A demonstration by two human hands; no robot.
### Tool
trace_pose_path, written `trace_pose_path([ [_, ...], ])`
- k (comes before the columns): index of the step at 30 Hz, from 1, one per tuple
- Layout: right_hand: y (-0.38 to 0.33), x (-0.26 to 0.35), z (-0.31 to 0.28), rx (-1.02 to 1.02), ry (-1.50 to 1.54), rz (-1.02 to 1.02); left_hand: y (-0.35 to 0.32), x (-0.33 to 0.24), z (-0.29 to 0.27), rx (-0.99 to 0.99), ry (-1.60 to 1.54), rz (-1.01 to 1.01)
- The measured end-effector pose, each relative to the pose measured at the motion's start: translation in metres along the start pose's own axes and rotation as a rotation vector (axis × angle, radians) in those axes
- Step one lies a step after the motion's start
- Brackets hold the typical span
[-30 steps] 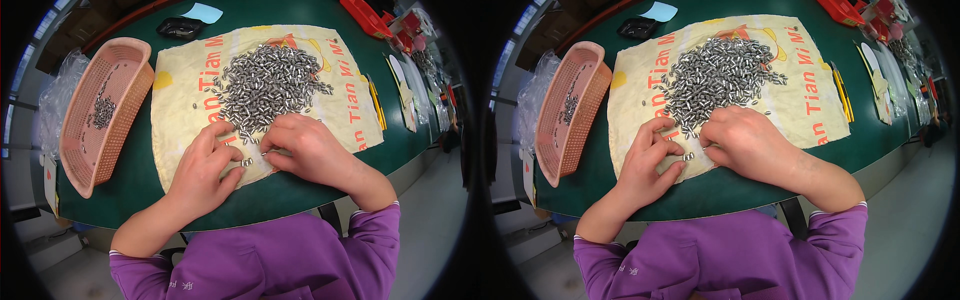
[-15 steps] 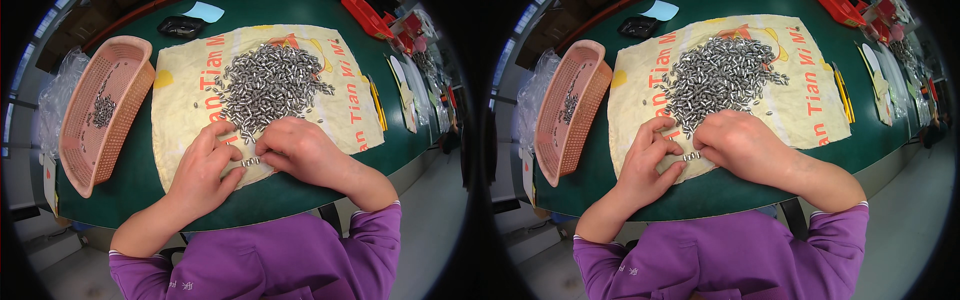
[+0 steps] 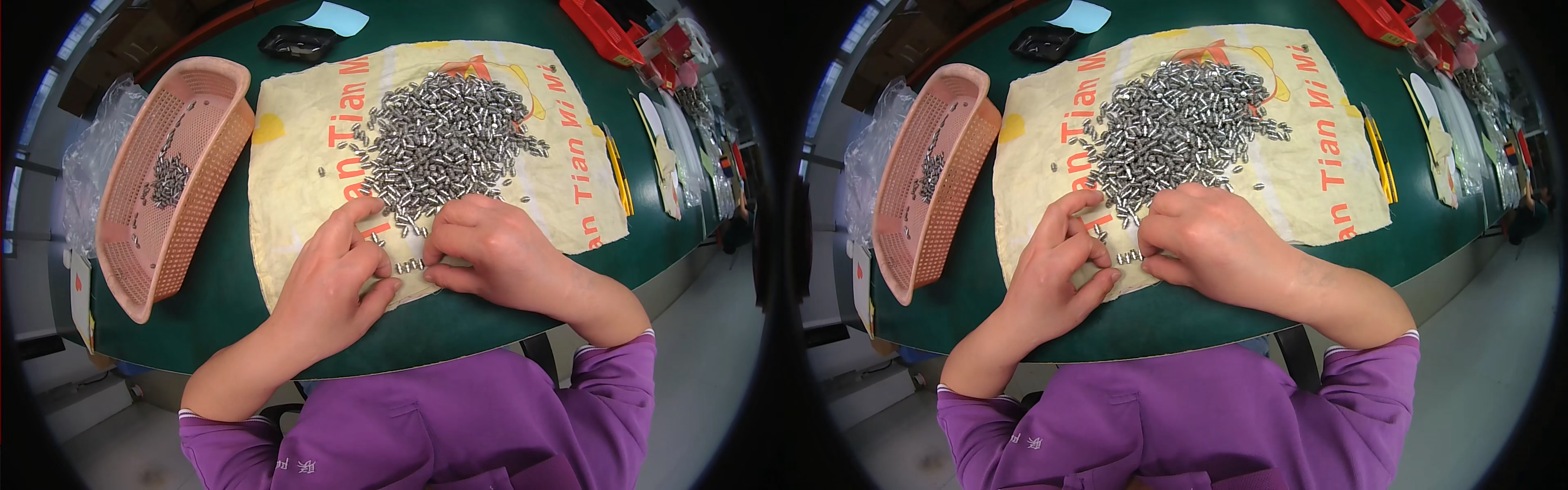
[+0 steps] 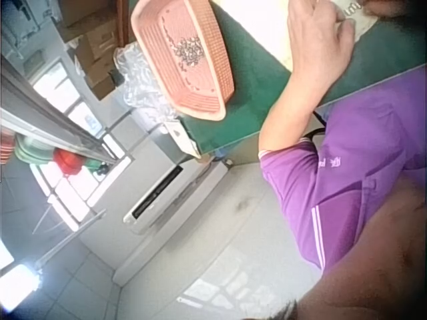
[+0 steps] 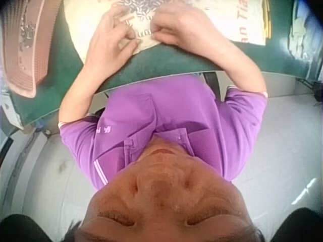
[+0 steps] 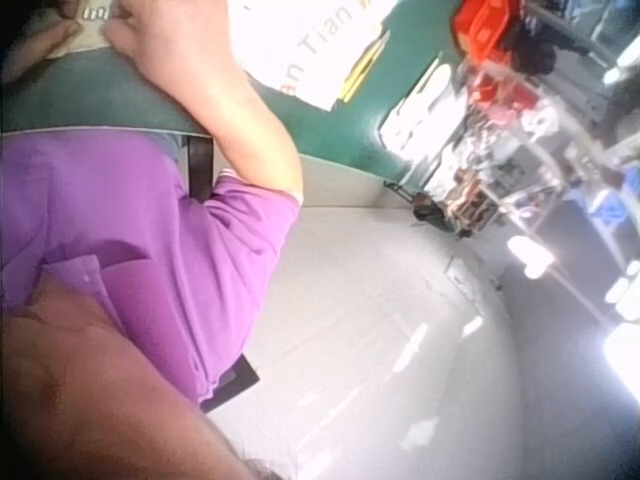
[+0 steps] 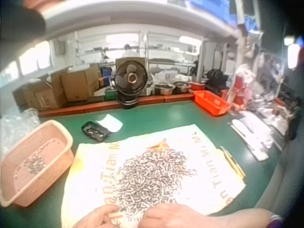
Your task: Inspecting and sorting small metal components on a workbench.
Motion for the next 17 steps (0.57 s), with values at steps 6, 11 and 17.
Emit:
trace_pose_path([
  [6,0.0007,-0.0017,0.0013,-0.034,-0.021,0.025,0.0001,-0.0001,-0.0010,-0.008,0.002,-0.003],
  [11,0.0008,-0.0022,0.0017,-0.032,-0.026,0.027,-0.0004,0.0010,-0.0007,-0.008,0.007,-0.010],
  [17,0.0008,-0.0032,0.0023,-0.026,0.006,0.019,0.0005,0.0006,-0.0015,0.011,0.005,-0.020],
])
Point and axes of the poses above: each hand's wrist, its own y-axis towards the middle knuckle, its own z-axis out of the palm, x = y × z, the point moved 10 cm from there along y, towards the middle knuckle, and after that the axes turned 8 degrees about z, right-handed, at the moved point
